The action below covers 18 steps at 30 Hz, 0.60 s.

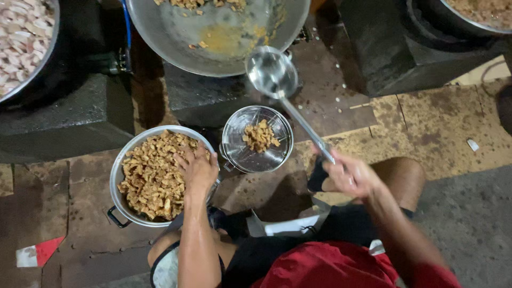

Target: The person scoops fried food from a large wok using a ladle and transfers it into a metal strainer held over a pot. The person repeatedly scoops and drains the food, moving it from the wok to the strainer and then into the pot.

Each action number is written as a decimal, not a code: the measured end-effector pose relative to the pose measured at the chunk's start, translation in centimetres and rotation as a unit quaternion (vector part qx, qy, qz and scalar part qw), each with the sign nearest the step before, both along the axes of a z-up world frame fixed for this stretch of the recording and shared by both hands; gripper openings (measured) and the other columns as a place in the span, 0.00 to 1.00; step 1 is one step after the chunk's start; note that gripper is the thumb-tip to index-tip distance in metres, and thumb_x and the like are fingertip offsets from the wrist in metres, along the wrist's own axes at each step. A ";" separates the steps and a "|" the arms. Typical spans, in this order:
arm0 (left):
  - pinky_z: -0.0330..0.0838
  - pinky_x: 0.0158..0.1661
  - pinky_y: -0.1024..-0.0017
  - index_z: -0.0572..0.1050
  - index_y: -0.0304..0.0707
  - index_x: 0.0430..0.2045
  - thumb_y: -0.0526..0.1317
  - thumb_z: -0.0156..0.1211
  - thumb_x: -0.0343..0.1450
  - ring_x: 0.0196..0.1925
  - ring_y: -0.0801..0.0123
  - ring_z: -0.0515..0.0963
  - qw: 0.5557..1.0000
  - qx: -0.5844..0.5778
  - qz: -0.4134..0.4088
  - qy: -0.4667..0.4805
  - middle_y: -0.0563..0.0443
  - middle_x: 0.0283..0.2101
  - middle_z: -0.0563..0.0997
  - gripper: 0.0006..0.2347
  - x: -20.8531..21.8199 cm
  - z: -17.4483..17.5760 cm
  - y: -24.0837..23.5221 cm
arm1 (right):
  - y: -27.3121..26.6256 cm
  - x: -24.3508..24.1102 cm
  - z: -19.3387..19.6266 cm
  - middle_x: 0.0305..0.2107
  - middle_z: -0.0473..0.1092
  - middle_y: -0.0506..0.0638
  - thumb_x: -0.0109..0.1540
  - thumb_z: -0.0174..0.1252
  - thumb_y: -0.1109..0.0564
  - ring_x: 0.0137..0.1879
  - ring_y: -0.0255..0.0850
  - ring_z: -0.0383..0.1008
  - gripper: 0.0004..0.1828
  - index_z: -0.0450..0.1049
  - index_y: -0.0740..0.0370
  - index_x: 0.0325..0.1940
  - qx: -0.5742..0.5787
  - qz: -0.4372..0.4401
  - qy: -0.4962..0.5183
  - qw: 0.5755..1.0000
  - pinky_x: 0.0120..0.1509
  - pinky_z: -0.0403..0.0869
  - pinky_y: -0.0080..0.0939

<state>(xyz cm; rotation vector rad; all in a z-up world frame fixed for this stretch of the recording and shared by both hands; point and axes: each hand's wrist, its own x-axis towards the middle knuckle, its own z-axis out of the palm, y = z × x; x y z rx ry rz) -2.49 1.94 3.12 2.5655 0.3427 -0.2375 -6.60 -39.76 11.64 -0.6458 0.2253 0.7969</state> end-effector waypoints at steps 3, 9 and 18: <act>0.41 0.67 0.30 0.58 0.45 0.70 0.54 0.49 0.75 0.75 0.19 0.36 1.000 -0.006 0.004 0.003 0.26 0.75 0.45 0.28 0.0 -0.3 0.2 | 2.1 9.5 -1.2 0.14 0.57 0.37 0.71 0.48 0.48 0.14 0.26 0.52 0.18 0.73 0.55 0.61 -0.162 -0.010 -0.025 0.986 0.13 0.49 0.28; 0.39 0.67 0.30 0.57 0.44 0.70 0.54 0.51 0.73 0.74 0.19 0.36 1.000 -0.002 0.015 -0.006 0.27 0.75 0.45 0.30 0.9 -1.2 0.6 | 11.1 33.1 -6.6 0.16 0.69 0.53 0.68 0.52 0.52 0.17 0.45 0.71 0.14 0.72 0.68 0.45 -0.654 -0.001 -0.299 0.695 0.19 0.68 0.46; 0.38 0.67 0.29 0.58 0.45 0.70 0.54 0.51 0.74 0.74 0.18 0.36 1.000 -0.017 0.016 0.014 0.29 0.76 0.45 0.29 0.4 -1.0 0.9 | 18.2 38.1 -12.0 0.18 0.69 0.53 0.68 0.52 0.50 0.17 0.44 0.68 0.19 0.69 0.65 0.57 -0.758 0.145 -0.342 0.536 0.20 0.67 0.46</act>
